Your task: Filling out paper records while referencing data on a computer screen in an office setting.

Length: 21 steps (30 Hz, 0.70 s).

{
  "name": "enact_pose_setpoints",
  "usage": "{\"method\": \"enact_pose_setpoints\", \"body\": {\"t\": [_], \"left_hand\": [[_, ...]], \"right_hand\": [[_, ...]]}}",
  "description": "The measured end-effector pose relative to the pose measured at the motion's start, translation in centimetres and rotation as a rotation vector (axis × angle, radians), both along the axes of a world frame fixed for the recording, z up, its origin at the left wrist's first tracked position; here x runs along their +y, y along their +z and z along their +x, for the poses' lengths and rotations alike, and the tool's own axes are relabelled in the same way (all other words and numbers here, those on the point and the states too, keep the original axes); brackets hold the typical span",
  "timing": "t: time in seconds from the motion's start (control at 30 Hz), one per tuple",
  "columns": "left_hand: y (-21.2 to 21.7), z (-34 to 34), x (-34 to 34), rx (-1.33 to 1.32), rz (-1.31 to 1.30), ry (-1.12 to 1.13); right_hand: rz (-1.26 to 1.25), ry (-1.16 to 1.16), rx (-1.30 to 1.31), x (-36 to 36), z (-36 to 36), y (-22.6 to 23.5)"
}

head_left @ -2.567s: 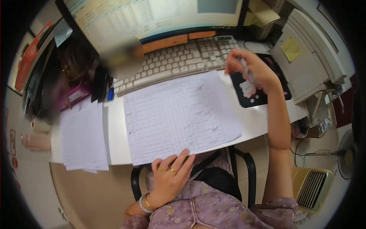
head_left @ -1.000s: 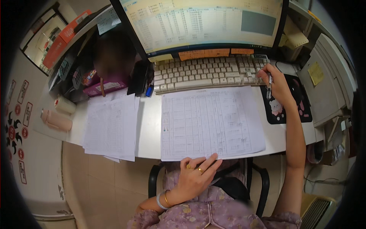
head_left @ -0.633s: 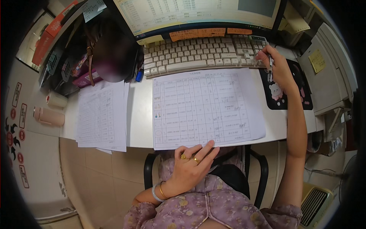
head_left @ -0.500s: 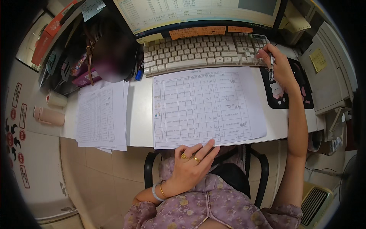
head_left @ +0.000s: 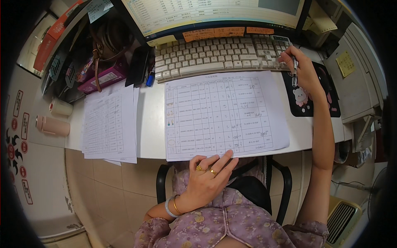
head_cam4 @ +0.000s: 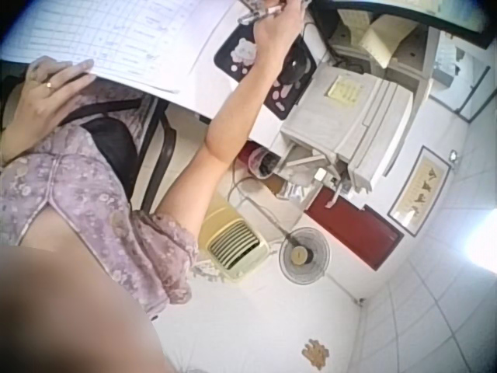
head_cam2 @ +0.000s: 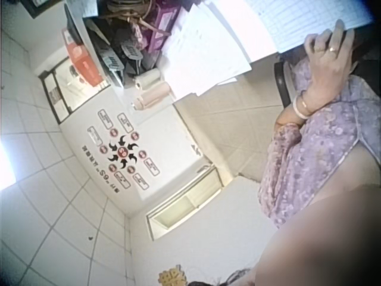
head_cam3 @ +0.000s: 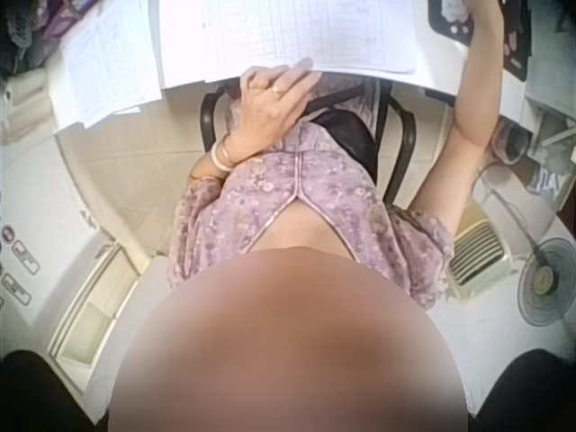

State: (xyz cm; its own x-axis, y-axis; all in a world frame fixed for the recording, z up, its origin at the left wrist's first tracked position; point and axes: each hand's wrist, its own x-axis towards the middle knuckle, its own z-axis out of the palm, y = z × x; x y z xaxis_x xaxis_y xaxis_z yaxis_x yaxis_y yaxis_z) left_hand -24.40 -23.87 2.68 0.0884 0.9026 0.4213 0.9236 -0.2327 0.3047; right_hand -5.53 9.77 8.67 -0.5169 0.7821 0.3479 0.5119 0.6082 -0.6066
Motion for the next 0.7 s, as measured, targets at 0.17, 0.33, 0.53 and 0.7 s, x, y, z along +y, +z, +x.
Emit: {"method": "enact_pose_setpoints", "body": {"t": [0.17,0.33,0.53,0.7], "left_hand": [[-0.06,0.06,0.10,0.014,0.012,0.005],[-0.11,0.14,0.27,0.008,0.031,0.021],[-0.11,0.20,0.27,0.003,0.018,0.024],[0.00,0.16,0.27,0.005,-0.002,0.018]], "right_hand": [[0.006,0.008,0.024,-0.14,0.00,0.06],[-0.008,-0.005,0.000,-0.07,-0.21,0.07],[0.001,0.001,0.001,0.39,0.11,-0.17],[0.015,0.039,0.032,0.14,-0.04,-0.12]]}}
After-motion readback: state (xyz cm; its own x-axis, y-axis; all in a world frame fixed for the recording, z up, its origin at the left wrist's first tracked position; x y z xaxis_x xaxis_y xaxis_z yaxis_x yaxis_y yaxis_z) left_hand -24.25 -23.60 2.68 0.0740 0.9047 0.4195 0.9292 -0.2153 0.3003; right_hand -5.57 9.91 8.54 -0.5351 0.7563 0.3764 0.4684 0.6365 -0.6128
